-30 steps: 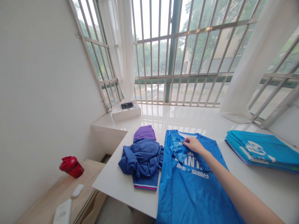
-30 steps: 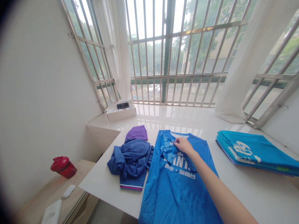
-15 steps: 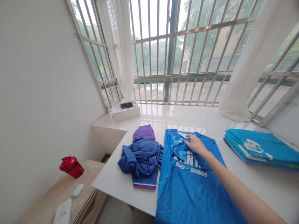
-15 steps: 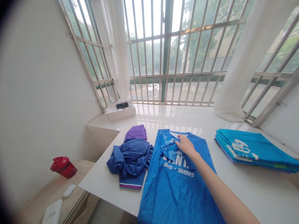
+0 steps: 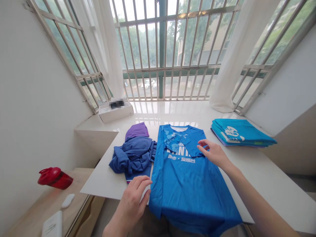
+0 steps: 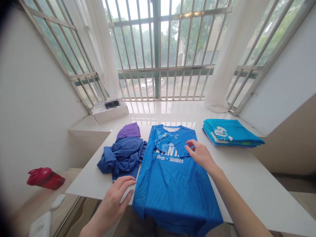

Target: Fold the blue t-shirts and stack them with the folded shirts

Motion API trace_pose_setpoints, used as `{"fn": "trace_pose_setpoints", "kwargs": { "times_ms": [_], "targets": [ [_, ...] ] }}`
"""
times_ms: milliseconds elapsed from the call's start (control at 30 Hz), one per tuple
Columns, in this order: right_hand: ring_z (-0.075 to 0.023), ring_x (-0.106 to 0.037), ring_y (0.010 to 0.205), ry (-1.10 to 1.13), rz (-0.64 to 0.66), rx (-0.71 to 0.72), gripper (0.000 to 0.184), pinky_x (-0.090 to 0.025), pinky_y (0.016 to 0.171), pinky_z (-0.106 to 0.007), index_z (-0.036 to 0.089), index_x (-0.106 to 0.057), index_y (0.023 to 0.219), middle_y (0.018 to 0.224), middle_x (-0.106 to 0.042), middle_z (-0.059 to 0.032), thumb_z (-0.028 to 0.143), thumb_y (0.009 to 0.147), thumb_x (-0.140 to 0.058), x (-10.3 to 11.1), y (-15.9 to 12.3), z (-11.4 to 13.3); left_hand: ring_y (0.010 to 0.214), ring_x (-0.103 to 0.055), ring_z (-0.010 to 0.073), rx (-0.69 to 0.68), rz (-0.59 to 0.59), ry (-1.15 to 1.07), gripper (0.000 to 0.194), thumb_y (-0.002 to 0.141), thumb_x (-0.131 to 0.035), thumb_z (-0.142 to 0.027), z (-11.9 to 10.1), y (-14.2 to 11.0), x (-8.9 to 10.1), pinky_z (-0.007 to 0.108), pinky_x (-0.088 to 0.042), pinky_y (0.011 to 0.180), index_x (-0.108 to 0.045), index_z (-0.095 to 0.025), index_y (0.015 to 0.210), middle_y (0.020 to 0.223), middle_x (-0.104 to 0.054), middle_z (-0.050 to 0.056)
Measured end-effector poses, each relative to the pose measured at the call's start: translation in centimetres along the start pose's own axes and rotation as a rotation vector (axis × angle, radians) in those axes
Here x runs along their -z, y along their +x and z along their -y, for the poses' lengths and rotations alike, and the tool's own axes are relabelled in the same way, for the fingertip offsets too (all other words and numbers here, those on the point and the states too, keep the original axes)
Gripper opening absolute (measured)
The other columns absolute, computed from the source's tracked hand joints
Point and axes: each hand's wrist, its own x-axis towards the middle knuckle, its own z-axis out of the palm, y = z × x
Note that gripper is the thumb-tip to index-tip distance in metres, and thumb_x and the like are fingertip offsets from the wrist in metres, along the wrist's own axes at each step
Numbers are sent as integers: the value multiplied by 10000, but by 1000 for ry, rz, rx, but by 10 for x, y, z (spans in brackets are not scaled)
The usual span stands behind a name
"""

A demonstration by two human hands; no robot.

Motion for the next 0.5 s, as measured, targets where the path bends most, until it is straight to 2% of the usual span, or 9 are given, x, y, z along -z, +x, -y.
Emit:
{"fn": "trace_pose_setpoints", "kwargs": {
  "times_ms": [67,167,233,333,433,500],
  "targets": [
    [-204,-688,739,47,-44,-63,328,-525,700,-312,225,-675,985,858,-742,-48,490,840,-546,5,-27,-10,1230,-553,261,-60,15,142,347,949,-519,-243,9,0,-5,423,-494,1029,-566,-258,1293,1339,-590,89],
    [-205,-681,700,77,-56,-135,335,-535,664,-313,225,-680,950,807,-732,-45,509,826,-552,7,-69,-28,1324,-479,282,-139,115,248,500,938,-551,-281,16,-5,-11,452,-482,1059,-454,-276,1429,1470,-497,72],
    [-201,-673,684,87,-61,-168,336,-536,642,-305,229,-681,936,802,-727,-43,521,827,-555,5,-100,-36,1355,-444,293,-170,174,286,493,949,-542,-306,17,-9,-12,479,-480,1059,-448,-299,1433,1494,-475,51],
    [-180,-649,657,104,-101,-214,340,-536,619,-285,238,-679,956,836,-722,-38,534,849,-550,-3,-149,-39,1354,-442,302,-175,206,314,392,955,-539,-330,14,-8,-10,497,-487,1046,-535,-297,1346,1476,-492,55],
    [-174,-629,684,77,-180,-192,334,-536,658,-277,251,-674,986,871,-707,-38,543,869,-558,-12,-190,-32,1317,-478,293,-173,179,305,272,950,-549,-298,-1,11,-4,472,-492,1034,-619,-259,1210,1456,-498,85],
    [-181,-626,701,67,-194,-178,337,-534,669,-279,261,-676,990,878,-704,-43,554,873,-559,-18,-205,-24,1274,-511,285,-215,179,284,227,947,-555,-276,-17,39,-1,459,-491,1019,-637,-247,1157,1418,-527,89]
  ]
}}
